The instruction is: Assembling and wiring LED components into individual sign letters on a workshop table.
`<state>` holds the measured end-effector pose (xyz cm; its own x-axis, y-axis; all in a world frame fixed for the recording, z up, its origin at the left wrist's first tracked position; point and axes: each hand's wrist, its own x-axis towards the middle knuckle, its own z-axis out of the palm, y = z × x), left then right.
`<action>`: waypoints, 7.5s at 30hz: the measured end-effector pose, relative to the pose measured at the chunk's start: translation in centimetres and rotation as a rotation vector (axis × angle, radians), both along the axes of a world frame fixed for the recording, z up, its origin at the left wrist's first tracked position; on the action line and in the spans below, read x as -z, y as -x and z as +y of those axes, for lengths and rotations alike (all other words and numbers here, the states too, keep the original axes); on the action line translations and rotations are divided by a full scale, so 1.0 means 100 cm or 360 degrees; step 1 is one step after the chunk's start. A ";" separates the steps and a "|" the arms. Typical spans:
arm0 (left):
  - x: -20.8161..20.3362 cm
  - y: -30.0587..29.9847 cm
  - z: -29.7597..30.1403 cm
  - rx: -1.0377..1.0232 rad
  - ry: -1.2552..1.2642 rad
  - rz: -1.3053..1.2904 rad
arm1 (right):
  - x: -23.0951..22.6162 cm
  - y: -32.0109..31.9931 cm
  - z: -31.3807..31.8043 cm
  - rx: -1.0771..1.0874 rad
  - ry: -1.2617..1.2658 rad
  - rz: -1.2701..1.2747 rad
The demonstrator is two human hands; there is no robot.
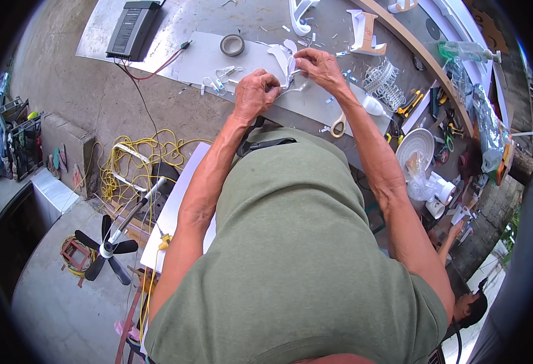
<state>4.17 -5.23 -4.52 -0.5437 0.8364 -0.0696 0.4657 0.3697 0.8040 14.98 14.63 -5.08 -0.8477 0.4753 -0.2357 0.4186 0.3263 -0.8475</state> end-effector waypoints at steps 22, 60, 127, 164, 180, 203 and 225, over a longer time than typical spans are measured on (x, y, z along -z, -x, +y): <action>0.001 0.003 0.003 0.0024 0.0036 0.0036 | -0.013 -0.014 -0.010 -0.0311 -0.0664 0.0215; -0.007 0.008 0.010 0.0309 0.0228 0.0245 | -0.011 -0.001 -0.007 -0.0147 -0.0533 -0.0176; -0.010 0.011 0.013 0.0340 0.0238 0.0183 | -0.010 -0.005 0.030 -0.0466 -0.1127 -0.0237; -0.008 0.011 0.013 0.0391 0.0276 0.0289 | -0.008 0.042 0.036 -0.0311 -0.0548 0.0082; -0.006 0.011 0.012 0.0401 0.0260 0.0275 | -0.012 0.056 0.033 -0.0429 -0.0800 -0.0031; -0.005 0.011 0.014 0.0418 0.0236 0.0234 | -0.001 0.058 0.036 -0.0467 -0.0837 0.0125; -0.009 0.014 0.016 0.0435 0.0237 0.0197 | 0.001 -0.011 -0.025 0.0290 0.0145 -0.0055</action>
<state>2.76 -3.65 -3.59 -0.3124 0.9381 -0.1495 0.6547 0.3267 0.6817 16.07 12.11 -5.22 -0.7401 0.5957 -0.3121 0.4930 0.1650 -0.8542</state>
